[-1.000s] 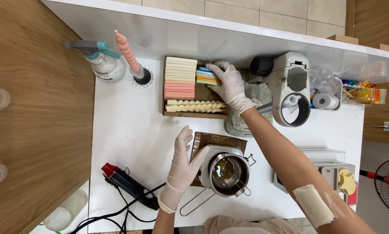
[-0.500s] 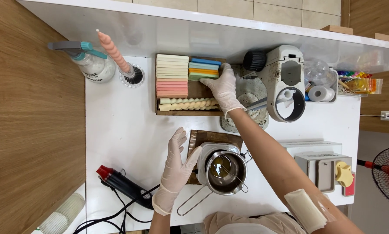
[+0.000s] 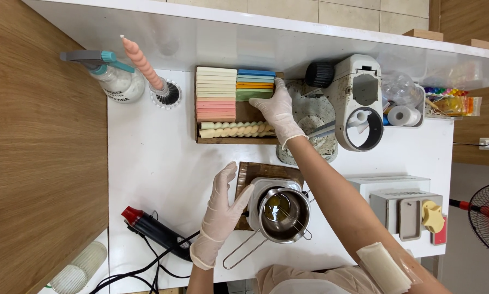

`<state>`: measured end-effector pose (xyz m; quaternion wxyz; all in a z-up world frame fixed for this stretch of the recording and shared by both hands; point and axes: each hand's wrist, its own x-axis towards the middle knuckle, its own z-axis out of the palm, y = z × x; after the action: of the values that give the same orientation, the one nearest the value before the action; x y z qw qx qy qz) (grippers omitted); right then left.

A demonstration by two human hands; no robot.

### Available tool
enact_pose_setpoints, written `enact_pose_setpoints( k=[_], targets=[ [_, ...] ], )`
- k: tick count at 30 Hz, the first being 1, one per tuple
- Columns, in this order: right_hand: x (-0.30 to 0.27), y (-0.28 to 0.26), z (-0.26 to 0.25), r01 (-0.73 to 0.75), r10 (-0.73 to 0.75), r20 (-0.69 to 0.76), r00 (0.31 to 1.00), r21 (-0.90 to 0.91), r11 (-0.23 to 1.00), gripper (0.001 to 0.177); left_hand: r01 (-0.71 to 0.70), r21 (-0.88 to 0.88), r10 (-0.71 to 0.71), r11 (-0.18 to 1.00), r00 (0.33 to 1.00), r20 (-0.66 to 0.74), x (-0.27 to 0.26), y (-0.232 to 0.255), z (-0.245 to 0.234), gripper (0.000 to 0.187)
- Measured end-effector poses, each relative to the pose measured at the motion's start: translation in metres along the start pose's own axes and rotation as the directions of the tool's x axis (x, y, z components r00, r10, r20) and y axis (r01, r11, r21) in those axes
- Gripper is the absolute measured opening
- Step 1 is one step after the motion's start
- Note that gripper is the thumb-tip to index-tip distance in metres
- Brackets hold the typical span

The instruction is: Organizing candle wax pieces and melting wax in a small pot for candle making.

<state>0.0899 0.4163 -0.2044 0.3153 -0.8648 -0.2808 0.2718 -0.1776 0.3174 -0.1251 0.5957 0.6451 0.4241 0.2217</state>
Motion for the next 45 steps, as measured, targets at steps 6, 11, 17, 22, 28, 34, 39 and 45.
enact_pose_setpoints(
  k=[6,11,17,22,28,34,39,45],
  targets=[
    [0.003,0.004,0.001,-0.054,0.053,0.042,0.998,0.024,0.998,0.099,-0.029,-0.035,0.029,0.999,0.999,0.013,0.0,-0.002,0.004,0.06],
    [-0.006,-0.003,-0.004,-0.047,0.045,0.077,0.996,0.03,0.998,0.109,-0.003,-0.016,0.004,1.0,1.0,0.03,-0.002,0.008,0.003,0.062],
    [-0.022,0.011,-0.021,-0.059,0.018,0.154,0.988,0.268,0.962,0.096,-0.035,0.04,0.034,0.999,0.999,0.022,-0.007,0.007,-0.001,0.061],
    [-0.076,0.009,-0.058,0.073,-0.183,0.344,0.921,0.308,0.948,0.071,-0.016,0.053,0.015,0.998,1.0,0.007,-0.018,0.016,-0.005,0.059],
    [-0.174,-0.011,-0.149,0.099,-0.333,0.483,0.81,0.447,0.889,0.054,-0.145,0.171,0.16,0.975,0.984,-0.076,-0.038,0.027,-0.002,0.055],
    [-0.236,0.084,-0.204,-0.014,-0.13,0.339,0.932,0.393,0.92,0.04,-0.116,0.321,0.182,0.94,0.966,-0.183,-0.072,0.024,0.017,0.051],
    [-0.292,0.152,-0.198,-0.03,-0.017,0.33,0.944,0.136,0.99,0.051,0.11,0.682,0.085,0.723,0.965,-0.246,-0.107,-0.024,0.03,0.052],
    [-0.321,0.147,-0.191,0.181,-0.225,0.394,0.891,0.146,0.973,0.074,0.21,0.7,-0.007,0.683,0.959,-0.282,-0.144,-0.036,0.051,0.051]
  ],
)
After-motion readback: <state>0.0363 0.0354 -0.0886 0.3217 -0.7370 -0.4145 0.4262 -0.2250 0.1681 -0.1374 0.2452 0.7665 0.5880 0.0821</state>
